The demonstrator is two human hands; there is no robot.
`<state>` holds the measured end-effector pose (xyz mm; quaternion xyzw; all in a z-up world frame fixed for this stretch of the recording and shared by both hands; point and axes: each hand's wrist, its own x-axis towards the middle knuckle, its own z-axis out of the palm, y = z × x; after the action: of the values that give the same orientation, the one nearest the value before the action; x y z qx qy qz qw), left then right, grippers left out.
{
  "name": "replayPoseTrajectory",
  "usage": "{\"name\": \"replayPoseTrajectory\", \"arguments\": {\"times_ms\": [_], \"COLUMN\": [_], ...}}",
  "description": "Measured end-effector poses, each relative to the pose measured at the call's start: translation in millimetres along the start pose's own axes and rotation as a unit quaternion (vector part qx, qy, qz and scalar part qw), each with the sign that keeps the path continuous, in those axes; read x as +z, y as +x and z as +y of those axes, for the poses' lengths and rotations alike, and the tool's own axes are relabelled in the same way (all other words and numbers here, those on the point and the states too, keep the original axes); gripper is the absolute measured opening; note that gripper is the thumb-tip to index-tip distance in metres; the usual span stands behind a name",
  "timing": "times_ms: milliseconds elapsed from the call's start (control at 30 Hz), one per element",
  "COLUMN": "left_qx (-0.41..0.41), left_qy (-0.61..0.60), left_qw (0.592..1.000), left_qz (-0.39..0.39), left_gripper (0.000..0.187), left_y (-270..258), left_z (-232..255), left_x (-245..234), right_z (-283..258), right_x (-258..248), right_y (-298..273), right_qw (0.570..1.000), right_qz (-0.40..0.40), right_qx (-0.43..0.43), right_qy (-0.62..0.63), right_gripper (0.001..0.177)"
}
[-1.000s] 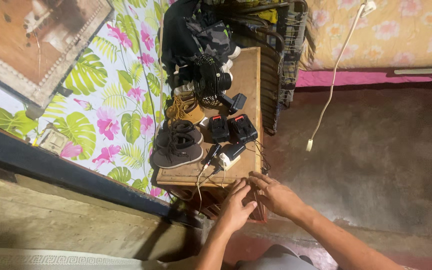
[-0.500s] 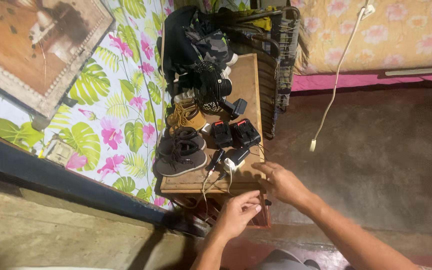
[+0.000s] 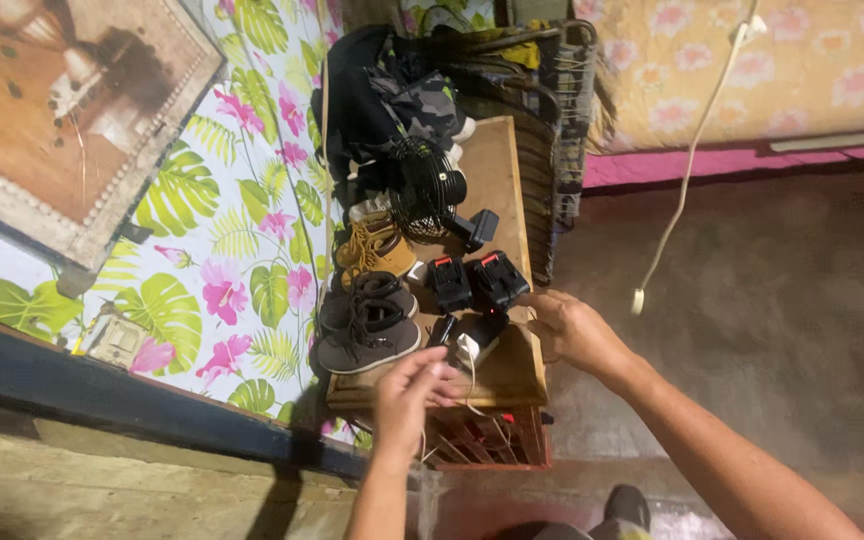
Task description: The person picks up a portable fan and a battery pack from a wooden table, then attaches the battery to the fan base. The person repeatedly removes and reattaches the battery while adjusting the fan head.
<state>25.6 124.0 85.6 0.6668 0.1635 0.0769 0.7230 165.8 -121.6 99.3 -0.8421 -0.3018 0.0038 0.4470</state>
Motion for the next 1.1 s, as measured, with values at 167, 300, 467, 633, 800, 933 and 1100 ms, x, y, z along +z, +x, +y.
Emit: {"name": "replayPoseTrajectory", "arguments": {"times_ms": [167, 300, 467, 633, 800, 933, 1100], "left_qx": [0.027, 0.030, 0.038, 0.025, 0.018, 0.010, 0.006], "left_qy": [-0.067, -0.086, -0.066, -0.070, -0.072, -0.083, -0.084], "left_qw": [0.994, 0.989, 0.986, 0.985, 0.985, 0.985, 0.988], "left_qz": [0.079, 0.120, 0.147, 0.155, 0.158, 0.149, 0.129], "left_gripper": [0.023, 0.022, 0.023, 0.023, 0.023, 0.023, 0.023], "left_y": [30.2, 41.4, 52.8, 64.8, 75.3, 81.5, 95.4], "left_z": [-8.2, -1.9, 7.9, 10.0, 8.2, 4.7, 2.5], "left_x": [-5.6, 10.0, 34.0, 38.0, 26.5, 19.4, 16.5], "right_z": [32.6, 53.4, 69.6, 76.7, 81.0, 83.1, 81.2], "right_x": [-17.4, -31.9, -33.8, -21.3, -2.6, 7.2, 20.2], "right_y": [35.2, 65.4, 100.3, 130.6, 151.1, 165.7, 186.7], "right_qw": [0.999, 0.996, 0.993, 0.987, 0.990, 0.992, 0.994], "right_qz": [-0.033, -0.075, -0.110, -0.126, -0.110, -0.087, -0.096], "right_qx": [-0.013, -0.027, -0.032, -0.094, -0.084, -0.090, -0.045], "right_qy": [-0.008, 0.038, 0.024, 0.019, 0.019, 0.004, -0.013], "right_gripper": [0.036, 0.044, 0.041, 0.041, 0.043, 0.045, 0.050]}}
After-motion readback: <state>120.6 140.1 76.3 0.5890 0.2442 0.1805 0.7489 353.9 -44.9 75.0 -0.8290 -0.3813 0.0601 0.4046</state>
